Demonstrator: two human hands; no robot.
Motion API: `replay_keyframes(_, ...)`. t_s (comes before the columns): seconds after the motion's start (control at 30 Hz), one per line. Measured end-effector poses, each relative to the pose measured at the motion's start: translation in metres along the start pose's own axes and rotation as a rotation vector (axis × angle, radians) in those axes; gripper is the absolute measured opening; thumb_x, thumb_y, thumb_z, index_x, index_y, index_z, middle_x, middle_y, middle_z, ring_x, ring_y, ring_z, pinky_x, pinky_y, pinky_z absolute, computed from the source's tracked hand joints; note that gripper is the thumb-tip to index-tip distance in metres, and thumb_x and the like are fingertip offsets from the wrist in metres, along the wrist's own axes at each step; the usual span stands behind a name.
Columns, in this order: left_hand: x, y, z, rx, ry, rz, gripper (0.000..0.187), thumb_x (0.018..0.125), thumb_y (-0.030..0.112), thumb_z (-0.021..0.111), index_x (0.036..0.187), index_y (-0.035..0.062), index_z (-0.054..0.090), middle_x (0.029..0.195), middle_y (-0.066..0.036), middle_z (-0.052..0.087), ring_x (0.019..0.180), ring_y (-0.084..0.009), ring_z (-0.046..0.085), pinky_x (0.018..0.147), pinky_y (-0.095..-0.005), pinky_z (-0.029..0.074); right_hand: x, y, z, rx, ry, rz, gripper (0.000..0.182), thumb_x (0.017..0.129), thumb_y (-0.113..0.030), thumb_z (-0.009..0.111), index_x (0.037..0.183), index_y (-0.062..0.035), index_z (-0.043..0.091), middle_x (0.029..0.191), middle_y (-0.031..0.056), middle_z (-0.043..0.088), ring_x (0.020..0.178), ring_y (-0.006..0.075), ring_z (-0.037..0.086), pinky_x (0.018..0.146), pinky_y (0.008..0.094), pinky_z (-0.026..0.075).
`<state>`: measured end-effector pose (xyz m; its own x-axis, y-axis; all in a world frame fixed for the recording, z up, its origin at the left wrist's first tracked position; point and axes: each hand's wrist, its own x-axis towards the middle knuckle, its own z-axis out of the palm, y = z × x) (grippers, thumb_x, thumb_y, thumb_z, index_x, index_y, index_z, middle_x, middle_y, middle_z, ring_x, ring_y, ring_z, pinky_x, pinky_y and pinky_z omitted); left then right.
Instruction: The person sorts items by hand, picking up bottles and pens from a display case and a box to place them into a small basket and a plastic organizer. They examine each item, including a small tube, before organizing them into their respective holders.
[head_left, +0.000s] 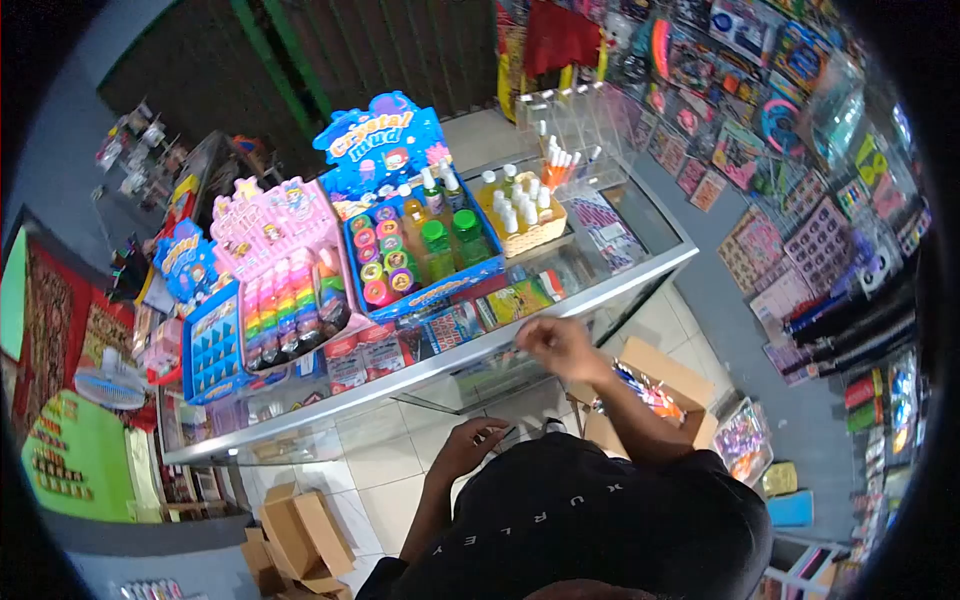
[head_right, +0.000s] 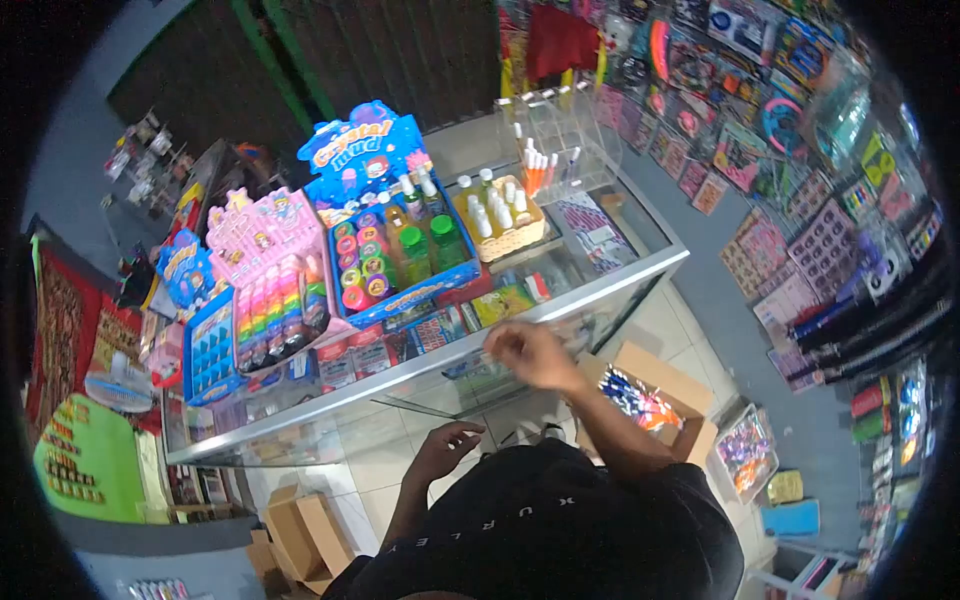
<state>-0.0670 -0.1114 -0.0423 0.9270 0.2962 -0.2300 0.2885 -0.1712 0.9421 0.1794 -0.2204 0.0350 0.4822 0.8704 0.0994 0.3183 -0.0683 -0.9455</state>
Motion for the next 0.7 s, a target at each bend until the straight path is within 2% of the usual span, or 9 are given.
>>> replay_keyframes(0.07,0.009,-0.003,-0.002,-0.016,-0.057,0.034,0.020,0.091,0.019,0.068,0.109,0.0111,0.070,0.099,-0.003,0.071,0.073,-0.0109,0.057,0.068,-0.0269,0.048,-0.027,0.043,0.043,0.143,0.011,-0.084,0.011,0.087,-0.008,0.068,0.096,-0.0035,0.066,0.082,0.0056,0.068,0.075,0.0128,0.064,0.070,0.0291,0.052)
replay_keyframes(0.17,0.023,-0.021,-0.002,0.101,-0.119,0.106,0.021,0.091,0.022,0.067,0.107,0.0087,0.070,0.094,-0.004,0.069,0.072,-0.0129,0.057,0.067,-0.0281,0.047,-0.069,0.036,0.066,-0.061,-0.091,0.080,0.011,0.087,-0.008,0.067,0.096,-0.0019,0.066,0.074,0.0051,0.064,0.067,0.0130,0.060,0.062,0.0291,0.049)
replay_keyframes(0.23,0.034,-0.026,-0.005,0.213,-0.285,0.075,0.021,0.091,0.014,0.064,0.109,0.0042,0.067,0.099,-0.009,0.067,0.077,-0.0162,0.065,0.068,-0.0300,0.052,-0.090,0.041,0.071,-0.056,-0.086,0.079,0.013,0.086,-0.013,0.070,0.092,-0.0028,0.067,0.072,0.0087,0.063,0.064,0.0175,0.061,0.059,0.0323,0.049)
replay_keyframes(0.3,0.039,-0.034,0.002,0.095,-0.310,0.167,0.022,0.090,0.014,0.065,0.108,0.0030,0.067,0.097,-0.009,0.067,0.078,-0.0156,0.064,0.069,-0.0298,0.051,-0.110,0.058,0.070,-0.068,-0.059,0.104,0.013,0.085,-0.015,0.071,0.090,-0.0032,0.067,0.072,0.0089,0.064,0.063,0.0179,0.062,0.058,0.0327,0.048)
replay_keyframes(0.37,0.039,-0.008,0.004,0.067,-0.358,0.067,0.024,0.089,0.014,0.065,0.109,0.0020,0.067,0.096,-0.010,0.068,0.077,-0.0147,0.063,0.070,-0.0291,0.050,-0.126,0.077,0.067,-0.109,-0.015,0.167,0.014,0.085,-0.015,0.071,0.089,-0.0028,0.066,0.072,0.0092,0.065,0.063,0.0185,0.062,0.058,0.0328,0.048)
replay_keyframes(0.5,0.046,-0.005,0.009,0.178,-0.393,0.138,0.023,0.089,0.014,0.065,0.110,0.0036,0.068,0.098,-0.008,0.071,0.077,-0.0138,0.064,0.067,-0.0281,0.048,-0.144,0.091,0.049,-0.124,0.066,0.250,0.018,0.083,-0.019,0.069,0.092,-0.0039,0.070,0.078,0.0139,0.069,0.071,0.0270,0.068,0.066,0.0373,0.053)
replay_keyframes(0.57,0.050,-0.004,0.015,0.184,-0.386,0.130,0.022,0.089,0.013,0.065,0.110,0.0041,0.067,0.099,-0.008,0.071,0.077,-0.0136,0.064,0.067,-0.0280,0.048,-0.157,0.126,0.045,-0.129,0.093,0.267,0.018,0.083,-0.019,0.068,0.092,-0.0033,0.069,0.078,0.0133,0.069,0.071,0.0276,0.068,0.066,0.0382,0.053)
replay_keyframes(0.63,0.049,0.002,0.024,0.188,-0.338,0.088,0.022,0.090,0.013,0.065,0.110,0.0052,0.068,0.090,-0.005,0.069,0.071,-0.0108,0.060,0.067,-0.0267,0.046,-0.171,0.184,0.047,-0.160,0.099,0.258,0.016,0.085,-0.018,0.067,0.091,-0.0031,0.067,0.076,0.0124,0.068,0.070,0.0267,0.067,0.065,0.0376,0.052)
replay_keyframes(0.7,0.052,0.010,0.034,0.195,-0.297,0.047,0.022,0.090,0.013,0.065,0.110,0.0057,0.068,0.085,-0.003,0.066,0.069,-0.0091,0.056,0.067,-0.0262,0.046,-0.201,0.257,0.036,-0.284,0.000,0.232,0.025,0.081,-0.027,0.066,0.089,-0.0028,0.070,0.082,0.0166,0.069,0.075,0.0321,0.067,0.068,0.0419,0.052)
